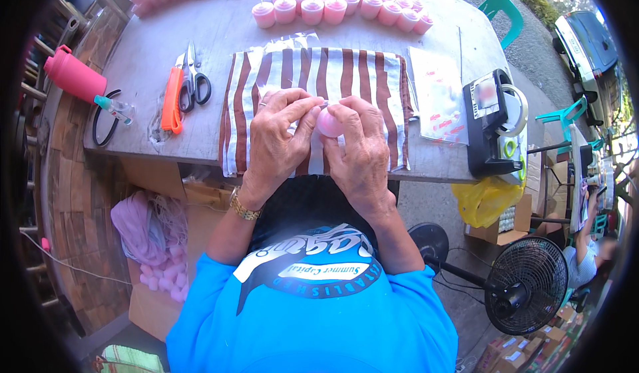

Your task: The person places pink cotton balls into small clear plastic bags, folds the top, and seals each bag with a piece of tape. The sealed bags are then placed on the table in a row.

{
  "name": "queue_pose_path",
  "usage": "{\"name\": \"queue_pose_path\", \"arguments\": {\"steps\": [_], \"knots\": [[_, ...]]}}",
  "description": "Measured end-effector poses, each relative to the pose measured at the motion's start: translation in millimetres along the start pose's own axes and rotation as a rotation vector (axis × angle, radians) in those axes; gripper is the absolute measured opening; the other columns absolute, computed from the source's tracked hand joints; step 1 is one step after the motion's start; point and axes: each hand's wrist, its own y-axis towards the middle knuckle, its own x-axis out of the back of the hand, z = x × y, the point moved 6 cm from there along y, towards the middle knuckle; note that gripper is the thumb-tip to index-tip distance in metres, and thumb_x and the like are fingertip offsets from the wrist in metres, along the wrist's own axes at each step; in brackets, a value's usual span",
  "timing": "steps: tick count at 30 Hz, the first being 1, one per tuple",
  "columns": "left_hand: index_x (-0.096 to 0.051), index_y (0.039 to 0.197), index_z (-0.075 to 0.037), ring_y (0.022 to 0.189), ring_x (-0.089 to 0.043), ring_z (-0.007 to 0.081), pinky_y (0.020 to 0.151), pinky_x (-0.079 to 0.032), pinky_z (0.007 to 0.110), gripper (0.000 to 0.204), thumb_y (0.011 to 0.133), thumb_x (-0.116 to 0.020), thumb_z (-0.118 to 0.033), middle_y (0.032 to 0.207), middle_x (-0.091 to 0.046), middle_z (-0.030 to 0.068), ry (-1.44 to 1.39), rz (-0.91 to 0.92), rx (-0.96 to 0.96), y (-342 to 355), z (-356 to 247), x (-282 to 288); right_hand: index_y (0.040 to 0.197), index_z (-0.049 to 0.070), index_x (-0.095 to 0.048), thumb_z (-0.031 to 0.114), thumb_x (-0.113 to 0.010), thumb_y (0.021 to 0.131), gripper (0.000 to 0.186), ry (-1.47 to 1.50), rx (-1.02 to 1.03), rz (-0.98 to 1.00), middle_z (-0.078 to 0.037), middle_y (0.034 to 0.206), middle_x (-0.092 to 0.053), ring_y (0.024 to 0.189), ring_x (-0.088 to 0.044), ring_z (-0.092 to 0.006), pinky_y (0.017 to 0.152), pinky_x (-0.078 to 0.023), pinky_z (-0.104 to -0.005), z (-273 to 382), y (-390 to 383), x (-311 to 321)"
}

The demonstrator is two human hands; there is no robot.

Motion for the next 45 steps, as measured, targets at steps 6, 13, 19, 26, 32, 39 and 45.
{"name": "queue_pose_path", "arguments": {"steps": [6, 13, 19, 26, 32, 39, 45], "knots": [[-0.075, 0.11, -0.005, 0.104, -0.06, 0.0285, 0.085, -0.052, 0.039, 0.022, 0.091, -0.069, -0.015, 0.111, -0.067, 0.0144, -0.014, -0.064, -0.08, -5, -3, -5, 0.114, 0.004, -0.06, 0.007, -0.076, 0.079, 0.038, 0.094, -0.067, -0.028, -0.019, 0.113, -0.062, 0.104, -0.063, -0.0351, 0.089, -0.05, -0.0459, -15, -3, -18], [-0.072, 0.115, -0.008, 0.113, -0.055, 0.0378, 0.098, -0.046, 0.046, 0.027, 0.088, -0.067, -0.012, 0.12, -0.061, 0.0223, -0.02, -0.076, -0.112, -8, 2, -5, 0.115, 0.005, -0.058, 0.009, -0.074, 0.081, 0.038, 0.083, -0.042, 0.047, -0.017, 0.111, -0.066, 0.107, -0.063, -0.0345, 0.092, -0.049, -0.0458, -9, 9, -15], [-0.072, 0.119, -0.009, 0.121, -0.054, 0.0352, 0.103, -0.043, 0.045, 0.028, 0.092, -0.066, -0.013, 0.128, -0.061, 0.0188, -0.027, -0.037, -0.067, -5, 3, -7, 0.109, 0.004, -0.058, 0.007, -0.072, 0.08, 0.033, 0.121, 0.012, -0.034, -0.017, 0.103, -0.063, 0.099, -0.062, -0.0349, 0.085, -0.048, -0.047, -9, 11, -14], [-0.071, 0.121, -0.01, 0.125, -0.052, 0.0339, 0.107, -0.041, 0.044, 0.031, 0.091, -0.066, -0.01, 0.132, -0.06, 0.017, -0.077, -0.024, -0.049, 0, 5, -4, 0.097, 0.006, -0.056, 0.01, -0.068, 0.081, 0.021, -0.102, 0.042, -0.017, -0.014, 0.088, -0.056, 0.083, -0.059, -0.0307, 0.074, -0.043, -0.0444, 0, 35, -19], [-0.064, 0.13, -0.009, 0.129, -0.046, 0.0358, 0.108, -0.037, 0.047, 0.043, 0.088, -0.071, -0.016, 0.139, -0.049, 0.0179, 0.222, 0.032, -0.05, -2, 8, 11, 0.1, 0.001, -0.067, 0.011, -0.074, 0.079, 0.025, 0.21, -0.02, 0.416, -0.019, 0.112, -0.066, 0.104, -0.064, -0.0298, 0.09, -0.051, -0.0401, -67, 92, 5], [-0.071, 0.115, -0.007, 0.112, -0.053, 0.0269, 0.11, -0.037, 0.047, 0.034, 0.081, -0.074, -0.007, 0.119, -0.054, 0.0128, 0.232, -0.088, -0.085, -6, 3, 15, 0.131, 0.006, -0.058, 0.008, -0.061, 0.079, 0.053, -0.588, -0.191, 0.151, -0.024, 0.131, -0.058, 0.122, -0.057, -0.0359, 0.105, -0.046, -0.0418, -284, 156, 24], [-0.071, 0.112, -0.005, 0.087, -0.06, 0.0204, 0.116, -0.032, 0.048, 0.031, 0.081, -0.075, -0.007, 0.105, -0.056, 0.0079, 0.206, -0.138, -0.107, -16, 5, 16, 0.122, 0.005, -0.06, 0.009, -0.068, 0.079, 0.044, -0.516, -0.315, 0.111, -0.021, 0.113, -0.067, 0.101, -0.067, -0.0378, 0.092, -0.052, -0.0427, -200, 130, 35]]}}
